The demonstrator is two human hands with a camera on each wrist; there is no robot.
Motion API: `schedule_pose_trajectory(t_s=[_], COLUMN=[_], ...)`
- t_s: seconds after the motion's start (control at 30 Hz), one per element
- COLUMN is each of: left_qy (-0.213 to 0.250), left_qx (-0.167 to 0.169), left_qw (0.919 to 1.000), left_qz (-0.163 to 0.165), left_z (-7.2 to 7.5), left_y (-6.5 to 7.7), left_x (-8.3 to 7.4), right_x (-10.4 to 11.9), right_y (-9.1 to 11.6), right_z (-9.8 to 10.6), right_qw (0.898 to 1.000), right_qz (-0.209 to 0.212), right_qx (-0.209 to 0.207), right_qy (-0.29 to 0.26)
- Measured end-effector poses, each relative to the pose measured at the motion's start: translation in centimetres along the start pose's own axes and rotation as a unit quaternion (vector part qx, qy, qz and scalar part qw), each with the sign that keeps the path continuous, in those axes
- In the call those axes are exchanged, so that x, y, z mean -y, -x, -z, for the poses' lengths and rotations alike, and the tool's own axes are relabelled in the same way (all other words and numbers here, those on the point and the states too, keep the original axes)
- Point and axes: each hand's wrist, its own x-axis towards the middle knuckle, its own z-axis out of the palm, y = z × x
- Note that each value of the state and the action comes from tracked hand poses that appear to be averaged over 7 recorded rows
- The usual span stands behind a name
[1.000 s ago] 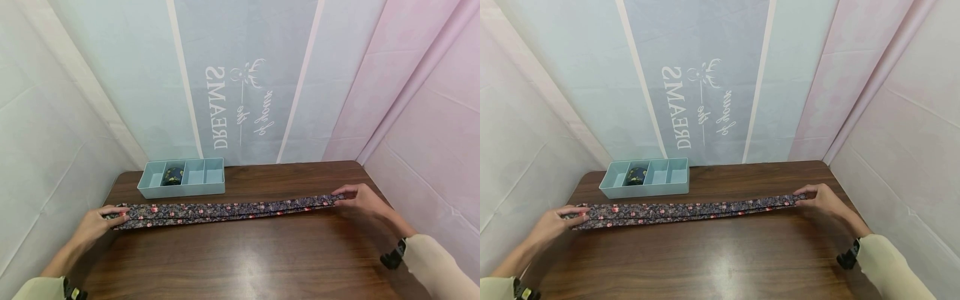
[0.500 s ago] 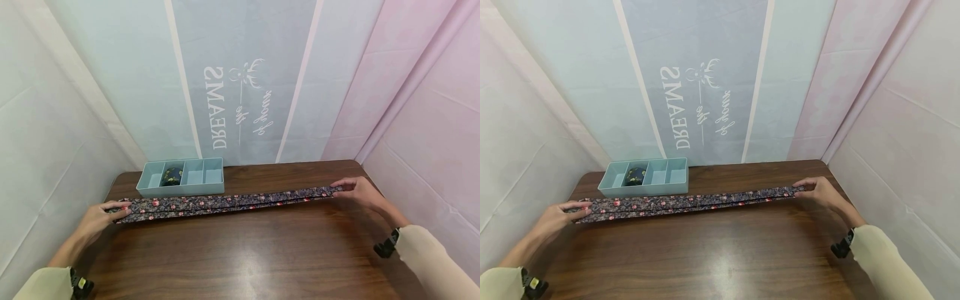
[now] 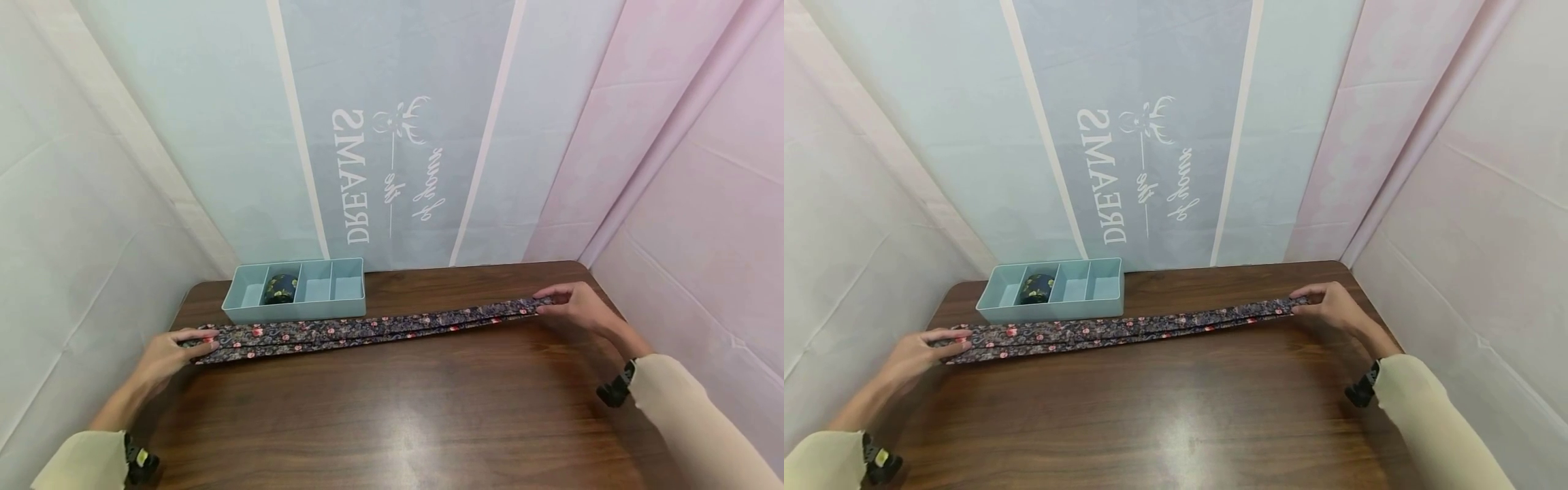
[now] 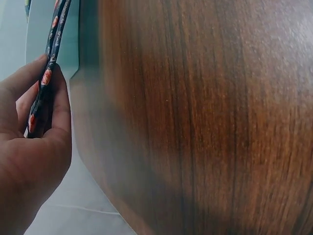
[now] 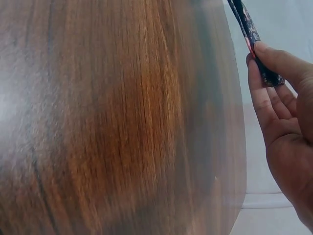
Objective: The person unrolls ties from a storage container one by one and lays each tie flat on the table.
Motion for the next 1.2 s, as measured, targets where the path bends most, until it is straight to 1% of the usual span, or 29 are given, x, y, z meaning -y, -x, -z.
schedule_pose_trajectory(t_s=[0.27, 0.5, 0.6, 0.83, 0.97, 1.2], left_qy=[-0.016, -0.02, -0.028, -0.066, -0.076, -0.086], left_qx=[-0.014, -0.027, -0.04, -0.07, -0.079, -0.086], left_qw=[0.9998, 0.9992, 0.9982, 0.9935, 0.991, 0.989], left_qz=[-0.003, -0.021, -0.033, -0.062, -0.076, -0.085], left_z=[-0.4, -1.0, -1.2, -1.5, -1.6, -1.9], left_y=[-0.2, -0.5, -0.5, -0.7, -0.8, -1.0], left_x=[0.3, 0.6, 0.7, 1.0, 1.2, 1.3], right_x=[-0.2, -0.7, -1.0, -1.4, -1.4, -1.3], right_y=[-0.7, -0.9, -1.0, -1.0, -1.0, -1.1], right_z=[-0.5, -1.0, -1.2, -1.5, -1.6, -2.0], right_qw=[1.0, 0.999, 0.999, 0.999, 0.998, 0.996], right_qz=[-0.008, -0.017, -0.021, -0.022, -0.02, -0.01], right_qx=[0.003, 0.036, 0.04, 0.044, 0.042, 0.02], right_qy=[-0.012, -0.018, -0.008, 0.019, 0.036, 0.086])
